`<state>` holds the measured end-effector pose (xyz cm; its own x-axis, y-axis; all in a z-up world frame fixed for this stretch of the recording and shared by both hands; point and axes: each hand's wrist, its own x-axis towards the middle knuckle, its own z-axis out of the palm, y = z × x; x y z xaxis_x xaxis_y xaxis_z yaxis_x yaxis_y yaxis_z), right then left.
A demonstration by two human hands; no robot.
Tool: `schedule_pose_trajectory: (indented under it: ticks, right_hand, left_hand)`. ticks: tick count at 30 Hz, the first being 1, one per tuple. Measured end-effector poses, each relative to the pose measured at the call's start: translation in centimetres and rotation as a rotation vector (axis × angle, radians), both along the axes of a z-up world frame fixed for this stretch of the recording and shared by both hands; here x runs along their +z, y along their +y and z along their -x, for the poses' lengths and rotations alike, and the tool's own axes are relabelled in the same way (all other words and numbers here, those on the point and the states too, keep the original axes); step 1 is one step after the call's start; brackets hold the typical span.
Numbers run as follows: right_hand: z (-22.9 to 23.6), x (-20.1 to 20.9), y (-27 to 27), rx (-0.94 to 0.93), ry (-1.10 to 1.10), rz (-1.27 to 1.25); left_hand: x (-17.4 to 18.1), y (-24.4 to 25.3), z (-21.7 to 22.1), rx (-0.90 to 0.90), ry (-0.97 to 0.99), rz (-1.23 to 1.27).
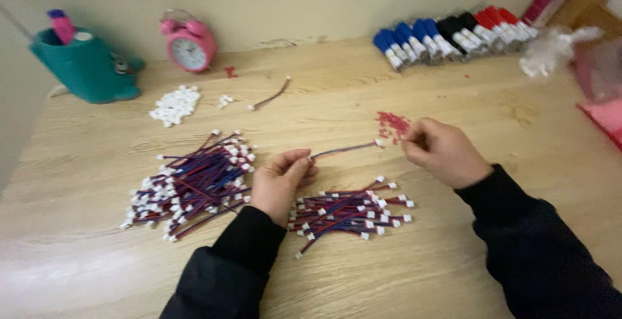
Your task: Attaching small red plastic clips to wire harnesses and sorting them into a new pile on a desk.
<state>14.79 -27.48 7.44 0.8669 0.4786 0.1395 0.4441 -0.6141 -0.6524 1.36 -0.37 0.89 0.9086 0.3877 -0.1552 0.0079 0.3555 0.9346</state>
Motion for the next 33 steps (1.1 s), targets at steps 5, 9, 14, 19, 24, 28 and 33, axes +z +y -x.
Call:
schedule_pose_trajectory:
  ticks: [5,9,14,19,24,28,33]
  right_hand:
    - [4.6,2.8,2.5,0.071,0.258,-0.443]
    - [7.3,4.6,4.8,0.203,0.282,-0.491]
    - [7.0,3.9,8.2,0.295,0.288,-0.507]
    - [7.0,4.0,10.8,0.345,0.13,-0.423]
    - [7.5,3.5,12.1,0.374,-0.617,-0.008]
    - [7.5,3.4,12.2,0.398,-0.633,0.007]
    - [7.9,4.1,12.5,0.473,-0.475,-0.002]
  left_hand:
    - [-1.8,0.4,-1.0,0.027,-0.04,0.013]
    - [-1.8,0.3,-0.9,0.042,-0.05,0.04]
    - [-1.7,0.2,-1.0,0.048,-0.083,0.037]
    - [-1.1,0.3,-0.6,0.04,-0.086,0.074]
    - [0.4,0.1,0.2,0.06,-0.133,0.128]
    - [0.9,0.1,0.7,0.039,-0.137,0.149]
    - [-0.1,0.3,0.2,0.011,-0.146,0.159]
